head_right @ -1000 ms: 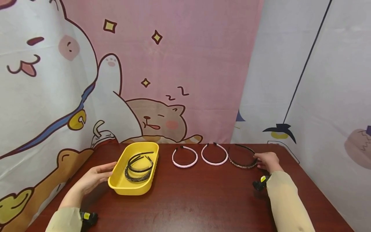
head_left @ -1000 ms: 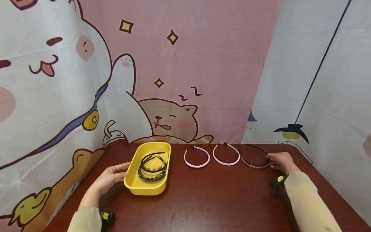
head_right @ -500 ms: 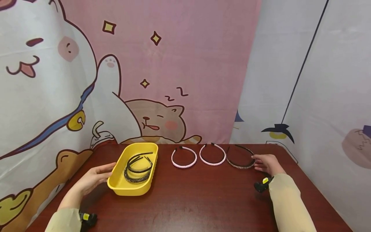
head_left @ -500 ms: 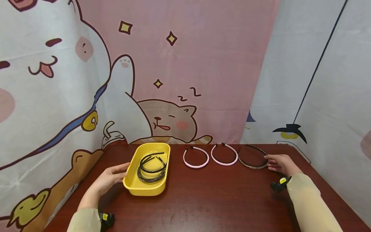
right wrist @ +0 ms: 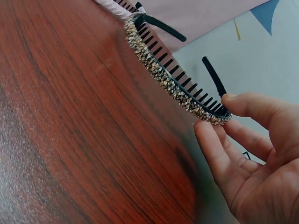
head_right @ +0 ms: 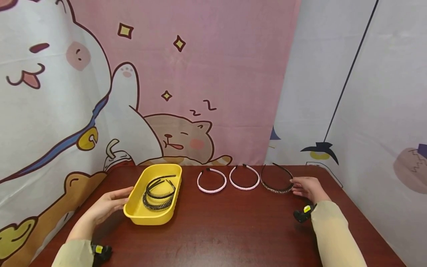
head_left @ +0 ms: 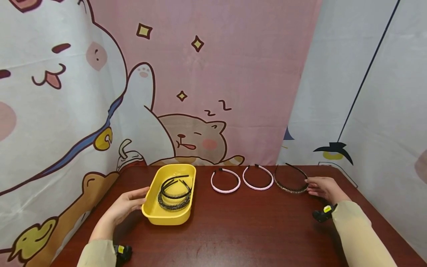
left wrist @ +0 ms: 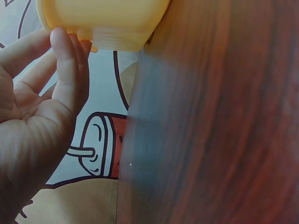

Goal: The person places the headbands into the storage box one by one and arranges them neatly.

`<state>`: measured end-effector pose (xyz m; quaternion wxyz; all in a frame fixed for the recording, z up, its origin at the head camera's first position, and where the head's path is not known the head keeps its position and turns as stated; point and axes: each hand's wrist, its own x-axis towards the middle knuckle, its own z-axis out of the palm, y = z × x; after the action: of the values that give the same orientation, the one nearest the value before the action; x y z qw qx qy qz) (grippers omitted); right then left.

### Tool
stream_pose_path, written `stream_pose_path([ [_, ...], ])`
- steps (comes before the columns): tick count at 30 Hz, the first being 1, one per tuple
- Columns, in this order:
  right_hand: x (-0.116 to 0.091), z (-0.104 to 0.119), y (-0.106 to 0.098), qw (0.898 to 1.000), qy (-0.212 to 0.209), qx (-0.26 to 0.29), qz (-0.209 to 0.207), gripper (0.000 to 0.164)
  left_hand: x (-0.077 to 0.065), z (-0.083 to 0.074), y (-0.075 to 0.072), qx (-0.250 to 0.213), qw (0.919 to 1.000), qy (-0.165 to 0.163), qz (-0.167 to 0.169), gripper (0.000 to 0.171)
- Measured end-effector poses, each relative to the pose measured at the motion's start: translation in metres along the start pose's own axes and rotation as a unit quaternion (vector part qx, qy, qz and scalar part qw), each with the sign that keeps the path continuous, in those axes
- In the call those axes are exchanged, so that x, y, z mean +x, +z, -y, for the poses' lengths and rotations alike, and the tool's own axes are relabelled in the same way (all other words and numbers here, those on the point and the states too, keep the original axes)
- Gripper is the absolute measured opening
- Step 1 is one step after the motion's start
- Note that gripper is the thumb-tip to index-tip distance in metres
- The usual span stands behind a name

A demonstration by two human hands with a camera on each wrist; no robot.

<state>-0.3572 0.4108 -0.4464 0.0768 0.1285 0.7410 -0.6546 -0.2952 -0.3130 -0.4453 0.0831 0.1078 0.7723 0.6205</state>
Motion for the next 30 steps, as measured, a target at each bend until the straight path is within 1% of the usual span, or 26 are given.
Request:
stream_pose_path([
  [2, 0.0, 0.001, -0.001, 1.0, -0.002, -0.001, -0.002, 0.035, 0.0, 0.0, 0.0, 0.0, 1.0, 0.0, -0.001, 0.059],
  [7, -0.001, 0.003, 0.0, 1.0, -0.01, -0.02, -0.011, 0.049, 0.0, 0.0, 0.0, -0.003, 1.0, -0.002, -0.004, 0.059],
  [10, -0.002, 0.005, 0.001, 0.999, -0.023, -0.028, -0.008, 0.051, 0.0, 0.0, 0.0, -0.003, 1.0, -0.001, -0.003, 0.059],
  [14, -0.005, 0.009, 0.003, 0.999, -0.034, -0.022, -0.004, 0.053, 0.0, 0.001, -0.001, 0.0, 1.0, 0.002, 0.001, 0.059],
  [20, -0.007, 0.016, 0.013, 0.999, -0.041, -0.025, -0.007, 0.063, 0.0, 0.0, -0.001, -0.003, 1.0, -0.003, -0.003, 0.06],
  [30, -0.013, 0.026, 0.032, 0.998, -0.051, -0.036, -0.003, 0.067, 0.0, 0.002, -0.001, -0.001, 1.0, 0.002, 0.001, 0.059],
])
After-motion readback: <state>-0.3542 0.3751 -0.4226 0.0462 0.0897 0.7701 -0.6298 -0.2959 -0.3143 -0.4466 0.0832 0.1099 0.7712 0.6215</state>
